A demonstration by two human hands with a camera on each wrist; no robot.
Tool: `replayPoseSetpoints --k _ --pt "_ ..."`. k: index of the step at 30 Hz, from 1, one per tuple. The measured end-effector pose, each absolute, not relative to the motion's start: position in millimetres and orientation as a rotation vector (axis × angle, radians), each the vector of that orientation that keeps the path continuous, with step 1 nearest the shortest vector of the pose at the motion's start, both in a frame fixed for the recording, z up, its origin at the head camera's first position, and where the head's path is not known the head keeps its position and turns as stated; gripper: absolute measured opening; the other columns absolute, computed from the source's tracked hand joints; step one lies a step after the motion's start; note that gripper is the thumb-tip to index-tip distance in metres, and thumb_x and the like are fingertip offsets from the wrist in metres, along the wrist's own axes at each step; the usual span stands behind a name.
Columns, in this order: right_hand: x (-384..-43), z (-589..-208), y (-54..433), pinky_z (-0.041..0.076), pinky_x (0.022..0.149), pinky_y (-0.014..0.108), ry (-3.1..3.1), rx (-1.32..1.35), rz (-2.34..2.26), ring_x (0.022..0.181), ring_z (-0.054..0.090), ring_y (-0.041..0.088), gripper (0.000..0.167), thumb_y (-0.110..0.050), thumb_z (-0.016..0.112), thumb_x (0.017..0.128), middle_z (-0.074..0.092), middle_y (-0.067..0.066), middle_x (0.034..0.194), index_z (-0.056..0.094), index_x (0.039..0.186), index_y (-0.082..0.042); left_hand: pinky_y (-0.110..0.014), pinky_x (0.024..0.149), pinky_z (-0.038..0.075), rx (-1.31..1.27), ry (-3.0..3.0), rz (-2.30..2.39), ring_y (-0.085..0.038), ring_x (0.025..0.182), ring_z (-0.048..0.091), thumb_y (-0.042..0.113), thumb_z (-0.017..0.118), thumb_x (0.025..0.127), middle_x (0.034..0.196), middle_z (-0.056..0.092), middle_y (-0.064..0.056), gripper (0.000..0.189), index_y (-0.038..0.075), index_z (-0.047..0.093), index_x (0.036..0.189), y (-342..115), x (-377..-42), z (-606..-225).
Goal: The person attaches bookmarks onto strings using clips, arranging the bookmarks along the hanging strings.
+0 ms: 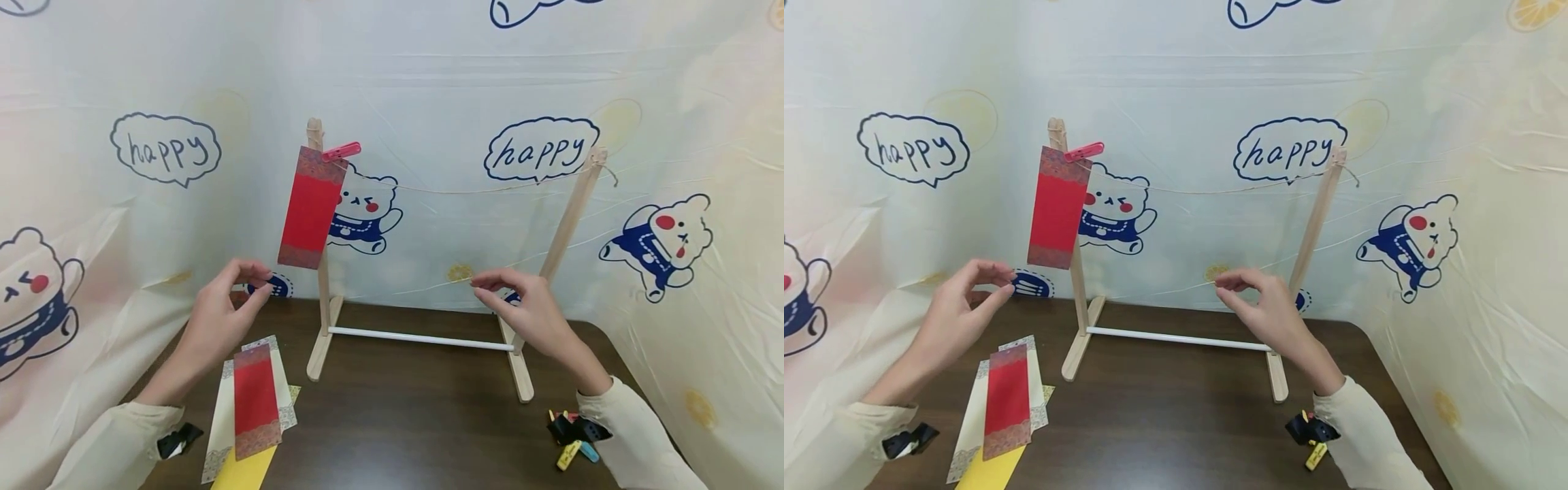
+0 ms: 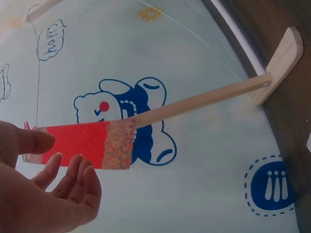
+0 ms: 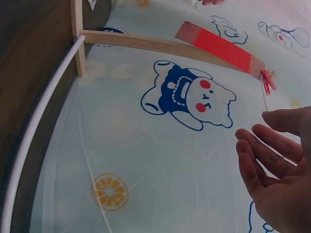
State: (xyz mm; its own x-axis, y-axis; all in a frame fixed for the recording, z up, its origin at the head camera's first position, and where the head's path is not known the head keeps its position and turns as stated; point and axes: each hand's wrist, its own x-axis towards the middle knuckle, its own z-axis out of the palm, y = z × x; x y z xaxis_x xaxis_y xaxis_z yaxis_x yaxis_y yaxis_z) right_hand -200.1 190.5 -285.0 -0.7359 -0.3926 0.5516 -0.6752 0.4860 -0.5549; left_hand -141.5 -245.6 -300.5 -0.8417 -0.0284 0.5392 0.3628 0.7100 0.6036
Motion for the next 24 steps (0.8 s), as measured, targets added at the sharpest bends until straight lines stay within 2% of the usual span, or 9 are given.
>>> replayPoseSetpoints --k 5,9,12,18,24 --pt "-189.9 -299.0 202.5 0.05 0.075 0.019 -2.419 0.851 1.113 0.089 0.062 0.01 0.016 -0.015 0.069 0.095 0.072 -0.004 0.101 0.073 0.111 -0.016 -0.012 0.078 0.044 -0.291 -2.397 -0.961 -0.02 0.1 0.057 0.013 0.065 0.096 0.114 0.062 -0.008 0.028 0.006 0.056 0.122 -243.3 -128.1 -305.8" --pt "-181.5 -311.3 212.5 0.049 0.066 0.022 -2.441 0.787 1.08 0.086 0.06 0.008 0.015 -0.017 0.069 0.095 0.07 -0.009 0.096 0.073 0.109 -0.02 -0.007 0.073 0.044 -0.292 -2.408 -0.935 -0.018 0.095 0.057 0.013 0.067 0.095 0.112 0.062 -0.007 0.029 0.007 0.057 0.121 -243.0 -120.5 -310.7" --pt "-175.2 -320.7 219.2 0.048 0.065 0.022 -2.449 0.744 1.076 0.085 0.06 0.008 0.014 -0.017 0.07 0.095 0.069 -0.011 0.096 0.073 0.108 -0.02 -0.008 0.072 0.045 -0.281 -2.413 -0.918 -0.015 0.09 0.058 0.012 0.069 0.094 0.111 0.063 -0.006 0.029 0.007 0.058 0.12 -243.7 -116.8 -314.8" --pt "-163.9 -339.2 232.9 0.049 0.075 0.016 -2.464 0.665 1.086 0.087 0.062 0.006 0.014 -0.016 0.07 0.094 0.071 -0.01 0.097 0.073 0.108 -0.017 -0.012 0.073 0.045 -0.255 -2.411 -0.886 -0.004 0.088 0.055 0.011 0.071 0.092 0.108 0.064 -0.004 0.027 0.009 0.061 0.116 -246.5 -109.5 -325.5" --pt "-153.4 -356.2 246.9 0.047 0.08 0.013 -2.484 0.566 1.08 0.09 0.064 0.005 0.015 -0.016 0.072 0.093 0.072 -0.007 0.097 0.074 0.107 -0.018 -0.012 0.07 0.045 -0.221 -2.426 -0.89 -0.006 0.083 0.056 0.01 0.073 0.091 0.106 0.063 -0.002 0.028 0.01 0.061 0.116 -249.3 -102.0 -337.5"
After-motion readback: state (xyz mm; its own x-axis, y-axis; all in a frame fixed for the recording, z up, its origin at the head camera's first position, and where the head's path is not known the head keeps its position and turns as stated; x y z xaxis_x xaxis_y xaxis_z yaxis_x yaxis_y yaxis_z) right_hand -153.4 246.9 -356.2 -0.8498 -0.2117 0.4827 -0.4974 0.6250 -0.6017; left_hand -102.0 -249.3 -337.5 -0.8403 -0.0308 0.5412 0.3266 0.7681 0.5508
